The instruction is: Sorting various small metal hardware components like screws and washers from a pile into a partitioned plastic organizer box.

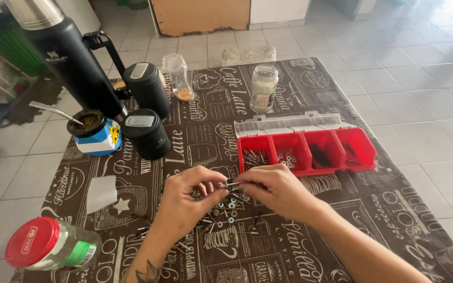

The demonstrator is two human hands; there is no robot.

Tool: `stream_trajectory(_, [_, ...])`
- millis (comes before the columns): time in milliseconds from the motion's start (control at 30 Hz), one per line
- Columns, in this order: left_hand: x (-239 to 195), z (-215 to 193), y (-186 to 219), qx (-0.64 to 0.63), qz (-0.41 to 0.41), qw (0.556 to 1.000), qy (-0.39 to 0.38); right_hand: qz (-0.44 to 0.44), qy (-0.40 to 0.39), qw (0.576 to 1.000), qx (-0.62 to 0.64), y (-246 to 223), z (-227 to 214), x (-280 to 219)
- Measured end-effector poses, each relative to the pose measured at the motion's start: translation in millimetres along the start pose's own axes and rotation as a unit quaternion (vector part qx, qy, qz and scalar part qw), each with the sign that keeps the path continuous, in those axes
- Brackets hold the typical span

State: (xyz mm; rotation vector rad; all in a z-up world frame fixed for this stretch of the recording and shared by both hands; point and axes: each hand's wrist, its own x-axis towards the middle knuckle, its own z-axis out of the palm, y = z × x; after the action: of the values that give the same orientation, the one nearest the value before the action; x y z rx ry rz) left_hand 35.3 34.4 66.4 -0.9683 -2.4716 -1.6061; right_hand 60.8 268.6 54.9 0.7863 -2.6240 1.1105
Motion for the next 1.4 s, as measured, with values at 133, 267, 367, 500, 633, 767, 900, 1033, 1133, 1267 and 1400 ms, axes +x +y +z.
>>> stream_trajectory(133, [1, 2, 2, 0.040, -0.013, 0.999, -0.018, 0.011, -0.002, 1.000, 0.018, 4, 5, 1])
stream_trajectory(267, [2, -1, -21, 0.144, -0.052, 0.988, 0.006, 0.069, 0.000, 0.994, -0.090, 10, 3, -1])
stream_trajectory(367, [6, -14, -37, 0.254, -0.063, 0.964, 0.039, 0.111, -0.018, 0.977, -0.179, 20, 7, -4])
stream_trajectory(500, [8, -13, -69, 0.394, -0.135, 0.909, 0.008, 0.186, -0.146, 0.939, -0.251, 23, 18, -4])
stream_trajectory(633, [8, -4, -59, 0.397, -0.139, 0.907, -0.018, 0.200, -0.201, 0.920, -0.270, 4, 19, 0])
stream_trajectory(767, [7, 6, -38, 0.329, -0.066, 0.941, -0.041, 0.167, -0.190, 0.920, -0.299, 20, 36, -6])
stream_trajectory(900, [2, 18, -26, 0.246, 0.028, 0.961, -0.120, 0.053, -0.120, 0.930, -0.343, 21, 46, -11])
stream_trajectory(1033, [0, 22, -28, 0.244, 0.042, 0.954, -0.169, 0.103, -0.148, 0.928, -0.324, 8, 42, -7])
stream_trajectory(1133, [1, 21, -26, 0.242, 0.011, 0.954, -0.175, 0.129, -0.122, 0.944, -0.279, 0, 37, -6])
stream_trajectory(1267, [1, 18, -22, 0.208, 0.009, 0.969, -0.135, 0.130, -0.081, 0.964, -0.218, 2, 32, -6])
stream_trajectory(1400, [1, 14, -17, 0.176, 0.012, 0.980, -0.096, 0.048, -0.010, 0.980, -0.190, 11, 30, -9])
